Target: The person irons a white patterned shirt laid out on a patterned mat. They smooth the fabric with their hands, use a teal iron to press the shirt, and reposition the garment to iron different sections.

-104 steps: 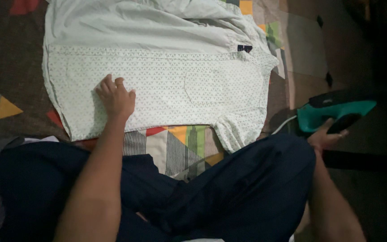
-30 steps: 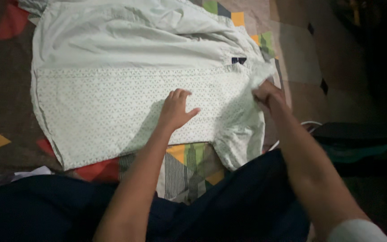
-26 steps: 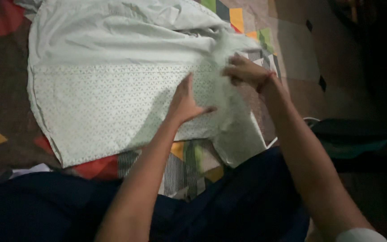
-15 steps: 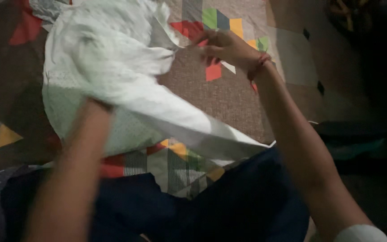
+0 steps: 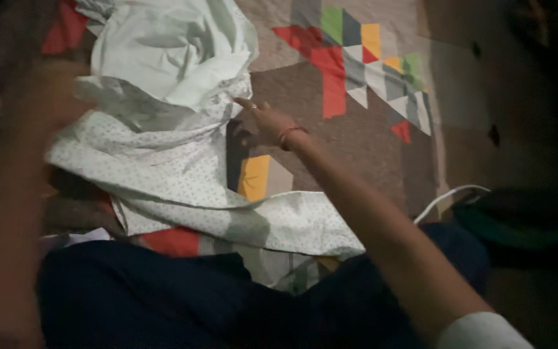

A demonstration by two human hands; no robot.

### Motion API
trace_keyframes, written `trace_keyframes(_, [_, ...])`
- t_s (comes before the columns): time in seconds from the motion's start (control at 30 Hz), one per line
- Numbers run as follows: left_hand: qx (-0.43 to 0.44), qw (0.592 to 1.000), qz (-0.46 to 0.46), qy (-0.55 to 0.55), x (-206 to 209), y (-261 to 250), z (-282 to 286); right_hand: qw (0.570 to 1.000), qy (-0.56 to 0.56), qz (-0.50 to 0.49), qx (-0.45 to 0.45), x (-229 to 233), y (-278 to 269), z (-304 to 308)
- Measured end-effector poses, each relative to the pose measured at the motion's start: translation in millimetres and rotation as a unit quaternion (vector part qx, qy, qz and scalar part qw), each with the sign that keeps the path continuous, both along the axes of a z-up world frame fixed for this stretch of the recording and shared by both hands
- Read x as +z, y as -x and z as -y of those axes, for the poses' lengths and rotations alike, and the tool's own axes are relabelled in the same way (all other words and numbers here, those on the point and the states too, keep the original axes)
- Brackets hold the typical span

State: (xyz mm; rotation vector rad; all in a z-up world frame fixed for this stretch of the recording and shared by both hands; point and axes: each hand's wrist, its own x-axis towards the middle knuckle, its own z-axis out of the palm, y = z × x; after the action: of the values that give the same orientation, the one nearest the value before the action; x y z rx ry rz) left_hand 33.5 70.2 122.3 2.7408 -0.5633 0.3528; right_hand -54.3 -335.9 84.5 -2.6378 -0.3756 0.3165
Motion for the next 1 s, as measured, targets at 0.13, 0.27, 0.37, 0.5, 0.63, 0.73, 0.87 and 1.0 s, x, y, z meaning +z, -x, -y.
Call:
trace_keyframes(0.13, [-0.093,0.993,0.005,-0.070,-33,13,63,0.993,0.036,-0.014,-0.110,-20,-27,-36])
trace_keyframes(0.27, [0.087,0.996,-0.028,0.013,-60,-27,72,0.986,-0.018,0.086,-0.144,-35,-33,-18])
trace_keyframes(0.37, [0.147,0.947,0.123,0.258,-47,-69,21,0.973,0.088,0.191,-0.095,-16,-44,20])
trace_keyframes(0.5, [0.119,0.960,0.229,0.108,-7,-49,-3,0.976,-0.019,0.212,-0.055,47,-23,70])
trace_keyframes(0.63, [-0.037,0.976,0.203,0.072,32,-7,41,0.955,-0.089,0.274,0.077,87,-6,65])
trace_keyframes(0.73, [-0.163,0.966,-0.085,0.180,37,24,140,0.960,-0.177,0.216,0.035,104,-1,43])
trace_keyframes(0.87, [-0.164,0.961,-0.114,0.189,54,40,219,0.933,-0.293,0.205,-0.041,131,-19,42])
trace_keyframes(1.0, [-0.149,0.924,-0.048,0.348,77,14,231,0.821,-0.533,0.205,-0.025,167,-6,99])
